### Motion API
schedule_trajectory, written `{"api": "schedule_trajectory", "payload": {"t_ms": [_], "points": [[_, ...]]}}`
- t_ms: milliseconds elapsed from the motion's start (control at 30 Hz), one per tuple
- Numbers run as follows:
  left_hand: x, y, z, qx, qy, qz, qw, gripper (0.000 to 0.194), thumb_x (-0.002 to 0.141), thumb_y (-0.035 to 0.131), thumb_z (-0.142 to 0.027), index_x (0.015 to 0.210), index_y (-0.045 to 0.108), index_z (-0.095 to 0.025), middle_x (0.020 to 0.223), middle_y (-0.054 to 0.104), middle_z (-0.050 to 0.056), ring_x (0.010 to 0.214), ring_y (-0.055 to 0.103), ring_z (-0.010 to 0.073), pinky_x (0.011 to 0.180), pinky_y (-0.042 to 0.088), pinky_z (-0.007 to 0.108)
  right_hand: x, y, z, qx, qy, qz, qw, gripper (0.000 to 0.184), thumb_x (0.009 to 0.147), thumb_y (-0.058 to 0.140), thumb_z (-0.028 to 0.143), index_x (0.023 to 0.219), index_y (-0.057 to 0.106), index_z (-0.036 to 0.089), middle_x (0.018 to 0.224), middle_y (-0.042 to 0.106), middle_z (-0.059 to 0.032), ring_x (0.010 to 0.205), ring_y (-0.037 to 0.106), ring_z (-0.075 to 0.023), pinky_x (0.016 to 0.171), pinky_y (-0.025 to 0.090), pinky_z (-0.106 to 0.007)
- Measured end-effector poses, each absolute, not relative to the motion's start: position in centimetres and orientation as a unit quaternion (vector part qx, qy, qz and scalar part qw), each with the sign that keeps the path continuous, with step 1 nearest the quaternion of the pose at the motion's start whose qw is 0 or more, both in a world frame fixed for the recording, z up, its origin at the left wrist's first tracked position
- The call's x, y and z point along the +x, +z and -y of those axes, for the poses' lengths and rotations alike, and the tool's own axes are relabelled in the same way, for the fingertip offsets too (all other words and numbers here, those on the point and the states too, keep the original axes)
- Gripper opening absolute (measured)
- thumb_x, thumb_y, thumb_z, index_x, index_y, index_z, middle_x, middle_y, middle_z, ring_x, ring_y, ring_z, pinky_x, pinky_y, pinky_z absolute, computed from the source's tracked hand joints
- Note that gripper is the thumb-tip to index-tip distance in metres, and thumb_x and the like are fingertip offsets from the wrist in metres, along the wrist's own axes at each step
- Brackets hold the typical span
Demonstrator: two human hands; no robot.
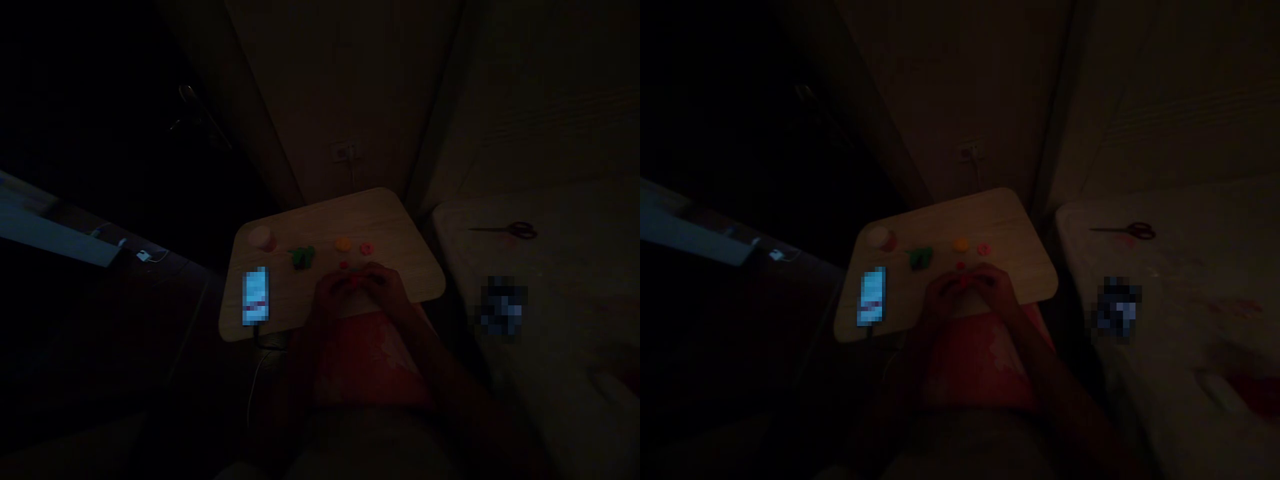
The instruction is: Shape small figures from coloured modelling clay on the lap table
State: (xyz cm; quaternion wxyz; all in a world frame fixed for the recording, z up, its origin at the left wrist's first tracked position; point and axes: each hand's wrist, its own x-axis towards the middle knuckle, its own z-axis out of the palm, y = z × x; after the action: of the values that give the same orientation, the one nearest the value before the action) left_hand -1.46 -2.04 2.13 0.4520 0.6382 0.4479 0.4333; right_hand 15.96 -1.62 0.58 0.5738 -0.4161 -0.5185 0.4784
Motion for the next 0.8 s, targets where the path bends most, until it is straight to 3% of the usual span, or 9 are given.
{"api": "schedule_trajectory", "payload": {"t_ms": [267, 600, 800], "points": [[-1.56, 2.47, 2.24, 0.646, 0.431, -0.453, 0.438, 0.039, 0.091, 0.069, -0.055, 0.091, 0.080, -0.017, 0.095, 0.080, 0.010, 0.088, 0.073, 0.0242, 0.084, 0.059, 0.036, 15.93, 0.86, 2.02, -0.372, 0.456, 0.578, 0.566, 0.022, 0.088, 0.075, 0.047, 0.085, 0.083, 0.027, 0.083, 0.067, -0.0050, 0.079, 0.062, -0.0204, 0.071, 0.051, -0.034], [-1.75, 2.02, 2.05, 0.642, 0.421, -0.478, 0.426, 0.053, 0.088, 0.067, -0.066, 0.069, 0.075, -0.017, 0.065, 0.068, 0.004, 0.062, 0.059, 0.0173, 0.060, 0.046, 0.029, 15.74, 0.64, 1.95, -0.375, 0.454, 0.602, 0.539, 0.028, 0.076, 0.087, 0.052, 0.086, 0.083, 0.026, 0.087, 0.071, -0.0057, 0.079, 0.065, -0.0210, 0.070, 0.054, -0.033], [-1.62, 1.91, 1.96, 0.625, 0.435, -0.474, 0.442, 0.052, 0.093, 0.061, -0.064, 0.079, 0.077, -0.018, 0.076, 0.075, 0.007, 0.073, 0.066, 0.0207, 0.072, 0.054, 0.033, 15.55, 0.88, 2.23, -0.415, 0.411, 0.586, 0.561, 0.021, 0.082, 0.083, 0.047, 0.085, 0.082, 0.026, 0.082, 0.070, -0.0047, 0.076, 0.063, -0.0203, 0.067, 0.052, -0.032]]}}
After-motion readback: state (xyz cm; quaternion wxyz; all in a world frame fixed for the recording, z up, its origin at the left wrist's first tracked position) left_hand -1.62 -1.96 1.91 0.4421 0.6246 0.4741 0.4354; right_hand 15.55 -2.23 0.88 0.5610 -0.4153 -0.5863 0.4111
